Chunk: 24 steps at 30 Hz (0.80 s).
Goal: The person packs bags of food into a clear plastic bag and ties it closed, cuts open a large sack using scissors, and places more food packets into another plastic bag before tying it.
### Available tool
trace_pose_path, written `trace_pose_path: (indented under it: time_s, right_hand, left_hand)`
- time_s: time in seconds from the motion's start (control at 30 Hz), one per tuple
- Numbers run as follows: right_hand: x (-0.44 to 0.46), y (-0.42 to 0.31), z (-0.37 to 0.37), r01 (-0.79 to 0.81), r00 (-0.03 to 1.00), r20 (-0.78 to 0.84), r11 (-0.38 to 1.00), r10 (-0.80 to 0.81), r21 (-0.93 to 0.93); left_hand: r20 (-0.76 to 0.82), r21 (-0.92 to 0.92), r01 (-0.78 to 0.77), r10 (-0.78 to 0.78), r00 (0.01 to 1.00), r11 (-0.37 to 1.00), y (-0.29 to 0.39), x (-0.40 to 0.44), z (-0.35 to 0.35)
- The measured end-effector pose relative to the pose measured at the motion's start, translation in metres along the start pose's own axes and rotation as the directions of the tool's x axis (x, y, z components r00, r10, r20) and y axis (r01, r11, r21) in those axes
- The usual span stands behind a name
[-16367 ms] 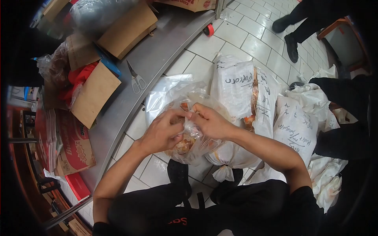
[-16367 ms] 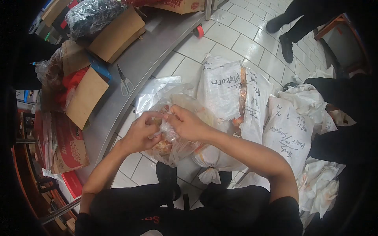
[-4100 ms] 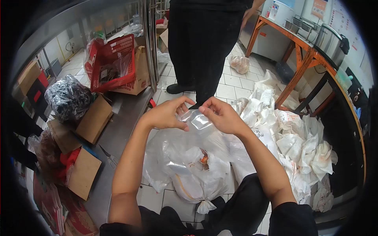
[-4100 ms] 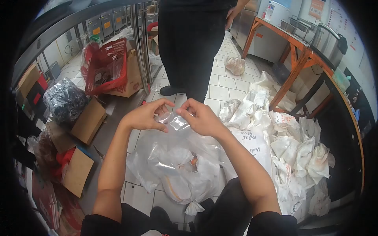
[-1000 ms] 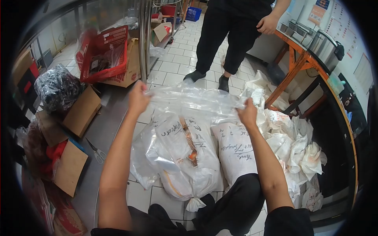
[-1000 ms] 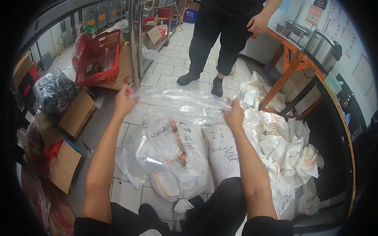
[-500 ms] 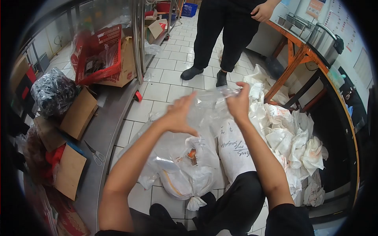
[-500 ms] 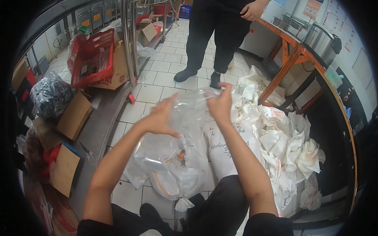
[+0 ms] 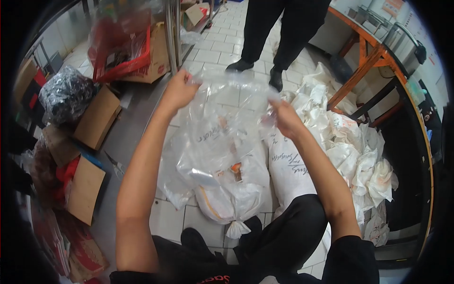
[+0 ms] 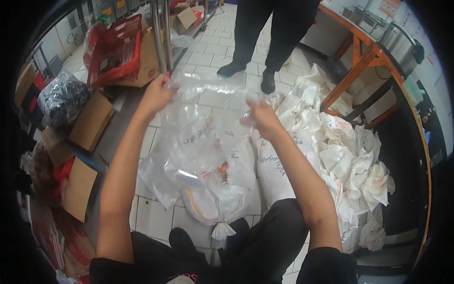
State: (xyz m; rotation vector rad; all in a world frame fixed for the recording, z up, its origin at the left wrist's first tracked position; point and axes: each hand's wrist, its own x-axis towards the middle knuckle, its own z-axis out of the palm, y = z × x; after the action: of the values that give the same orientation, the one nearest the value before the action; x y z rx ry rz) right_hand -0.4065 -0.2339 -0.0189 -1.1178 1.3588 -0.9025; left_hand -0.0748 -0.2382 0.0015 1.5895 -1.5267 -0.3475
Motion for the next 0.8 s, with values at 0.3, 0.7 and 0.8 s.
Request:
trace_pose_path:
  time_s: [0.3,0.7,0.8]
  right_hand:
    - [0.004,0.009,-0.003,-0.082,0.826,0.564,0.985,-0.017,0.149]
    - [0.006,0.243,0.222,0.406,0.878,0.464,0.697,-0.119,-0.591]
    - [-0.012,0.223,0.230,0.329,0.837,0.538,0.876,-0.097,-0.354]
  left_hand:
    - [0.086,-0.096,0.229,-0.222,0.971,0.969,-0.033,0.009,-0.156]
    - [0.435,0.272,0.239,-0.341,0.833,0.932,-0.005,-0.037,-0.128]
    - [0.432,0.281,0.281,-0.383,0.817,0.917,-0.013,-0.039,-0.124]
